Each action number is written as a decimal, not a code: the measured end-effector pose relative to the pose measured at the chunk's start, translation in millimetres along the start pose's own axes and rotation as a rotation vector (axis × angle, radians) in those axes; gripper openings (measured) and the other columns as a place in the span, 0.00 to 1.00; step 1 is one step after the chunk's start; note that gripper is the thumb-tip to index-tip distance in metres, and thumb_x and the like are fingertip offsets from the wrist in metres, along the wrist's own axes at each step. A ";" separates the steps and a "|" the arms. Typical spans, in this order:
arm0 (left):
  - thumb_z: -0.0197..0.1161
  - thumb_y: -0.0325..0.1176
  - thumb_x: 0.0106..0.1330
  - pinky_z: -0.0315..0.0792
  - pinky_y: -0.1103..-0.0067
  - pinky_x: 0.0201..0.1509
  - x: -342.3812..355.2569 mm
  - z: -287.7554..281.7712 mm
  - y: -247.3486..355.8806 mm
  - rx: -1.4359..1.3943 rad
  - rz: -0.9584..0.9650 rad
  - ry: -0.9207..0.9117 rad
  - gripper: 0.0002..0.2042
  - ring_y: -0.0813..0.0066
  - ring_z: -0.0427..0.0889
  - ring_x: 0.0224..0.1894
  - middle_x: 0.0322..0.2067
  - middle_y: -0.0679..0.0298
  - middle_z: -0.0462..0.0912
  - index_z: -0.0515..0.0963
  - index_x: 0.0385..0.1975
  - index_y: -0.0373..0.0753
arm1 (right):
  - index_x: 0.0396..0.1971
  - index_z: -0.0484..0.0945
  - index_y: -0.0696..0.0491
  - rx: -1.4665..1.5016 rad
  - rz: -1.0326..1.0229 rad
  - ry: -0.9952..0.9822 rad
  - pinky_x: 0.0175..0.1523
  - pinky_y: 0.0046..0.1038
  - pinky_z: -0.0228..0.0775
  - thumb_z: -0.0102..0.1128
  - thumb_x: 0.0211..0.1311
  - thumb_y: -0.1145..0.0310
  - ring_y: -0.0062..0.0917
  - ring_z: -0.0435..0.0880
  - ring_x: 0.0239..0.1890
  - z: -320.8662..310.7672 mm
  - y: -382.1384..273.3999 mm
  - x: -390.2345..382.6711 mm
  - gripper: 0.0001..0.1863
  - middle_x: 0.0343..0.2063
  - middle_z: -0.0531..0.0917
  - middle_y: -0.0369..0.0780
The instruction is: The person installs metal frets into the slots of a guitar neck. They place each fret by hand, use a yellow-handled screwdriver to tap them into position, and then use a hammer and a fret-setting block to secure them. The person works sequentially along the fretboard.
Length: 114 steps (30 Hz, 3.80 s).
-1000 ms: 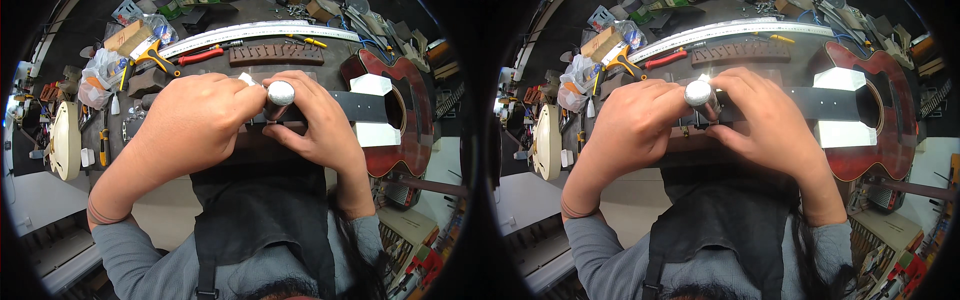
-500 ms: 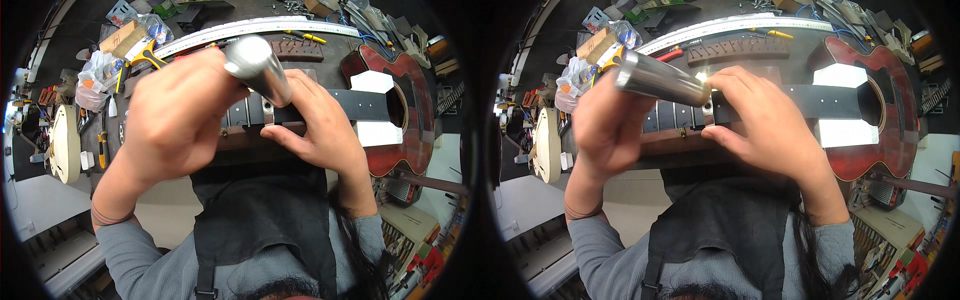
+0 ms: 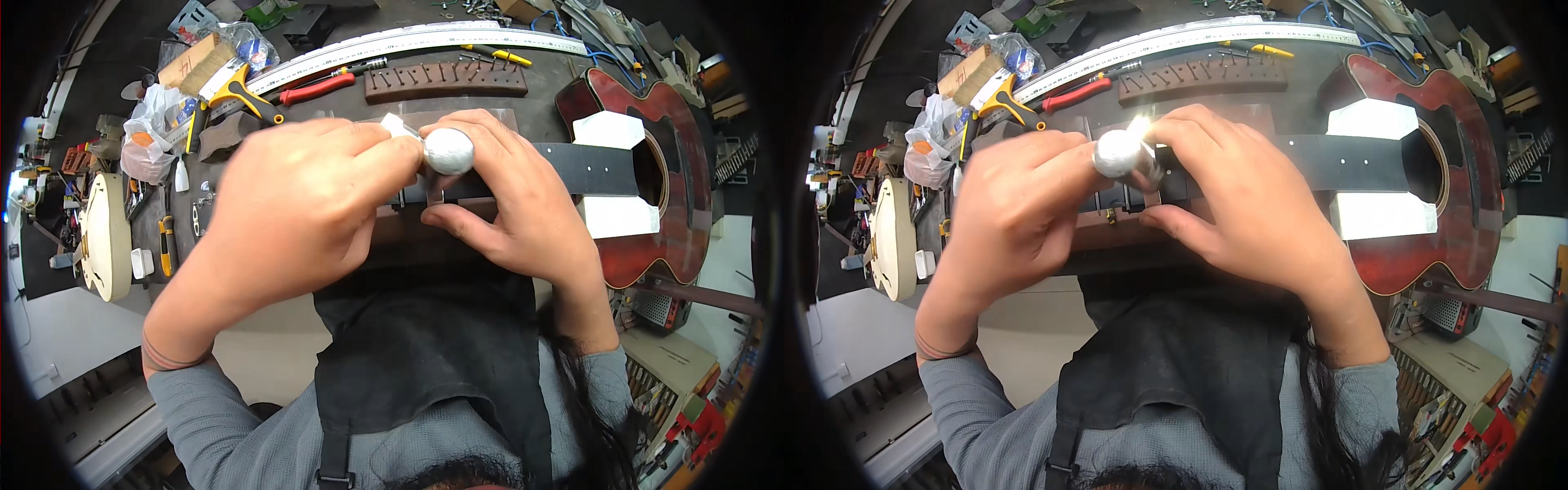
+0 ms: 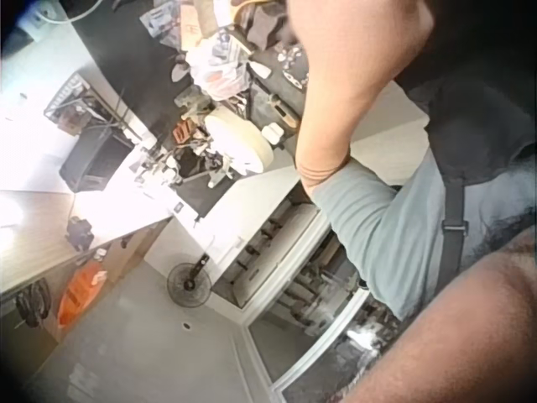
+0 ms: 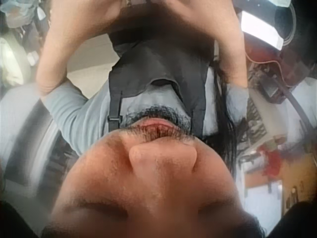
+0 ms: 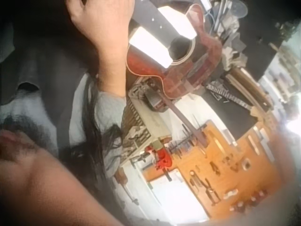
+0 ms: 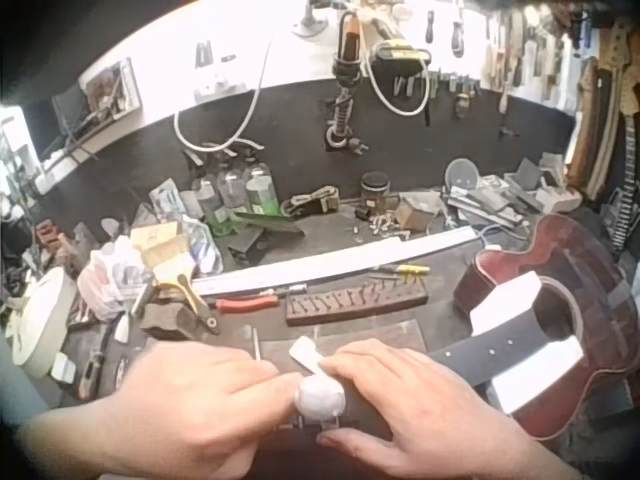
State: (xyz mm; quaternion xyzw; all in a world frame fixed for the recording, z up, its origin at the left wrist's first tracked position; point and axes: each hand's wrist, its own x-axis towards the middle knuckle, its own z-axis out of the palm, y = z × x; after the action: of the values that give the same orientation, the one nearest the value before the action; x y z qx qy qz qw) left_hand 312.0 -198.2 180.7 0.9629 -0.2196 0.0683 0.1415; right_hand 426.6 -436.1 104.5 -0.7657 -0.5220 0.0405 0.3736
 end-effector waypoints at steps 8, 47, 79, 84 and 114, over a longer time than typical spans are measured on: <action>0.64 0.12 0.58 0.82 0.60 0.43 -8.3 0.8 1.3 0.023 0.055 0.232 0.19 0.52 0.90 0.42 0.45 0.53 0.91 0.85 0.50 0.32 | 0.64 0.79 0.58 0.003 -0.022 0.015 0.70 0.46 0.73 0.83 0.61 0.59 0.55 0.81 0.66 1.5 -0.6 -0.4 0.35 0.65 0.81 0.52; 0.55 0.12 0.62 0.83 0.66 0.48 0.4 5.1 -9.6 0.057 -0.137 0.019 0.25 0.54 0.92 0.39 0.44 0.51 0.93 0.86 0.59 0.32 | 0.68 0.76 0.53 -0.033 -0.019 0.019 0.67 0.44 0.74 0.82 0.61 0.60 0.49 0.82 0.64 3.0 1.4 -3.6 0.37 0.63 0.82 0.47; 0.68 0.24 0.72 0.82 0.56 0.63 -33.2 -7.6 6.3 0.024 -0.013 0.041 0.24 0.47 0.88 0.60 0.60 0.43 0.86 0.76 0.68 0.28 | 0.67 0.76 0.52 -0.103 -0.035 0.078 0.65 0.44 0.75 0.80 0.60 0.61 0.47 0.83 0.62 0.5 3.1 -8.9 0.36 0.62 0.83 0.44; 0.63 0.20 0.75 0.82 0.58 0.62 -40.9 1.7 9.2 -0.048 -0.175 -0.012 0.15 0.51 0.89 0.58 0.55 0.47 0.86 0.79 0.60 0.31 | 0.67 0.76 0.52 -0.071 -0.071 0.073 0.65 0.43 0.75 0.81 0.61 0.59 0.47 0.83 0.62 7.0 2.0 -4.3 0.36 0.62 0.83 0.44; 0.74 0.21 0.52 0.76 0.74 0.31 -145.4 122.4 53.7 -1.461 -0.399 0.406 0.06 0.65 0.86 0.27 0.25 0.51 0.88 0.89 0.29 0.28 | 0.70 0.72 0.73 0.698 0.128 0.167 0.79 0.53 0.71 0.66 0.66 0.24 0.43 0.89 0.58 -33.4 2.4 -29.6 0.61 0.58 0.82 0.56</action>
State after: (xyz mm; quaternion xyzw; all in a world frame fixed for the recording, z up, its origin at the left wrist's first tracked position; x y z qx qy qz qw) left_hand 166.7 -222.9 49.2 0.6155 -0.0017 0.0546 0.7862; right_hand 430.2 -478.8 117.3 -0.6237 -0.3955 0.1767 0.6506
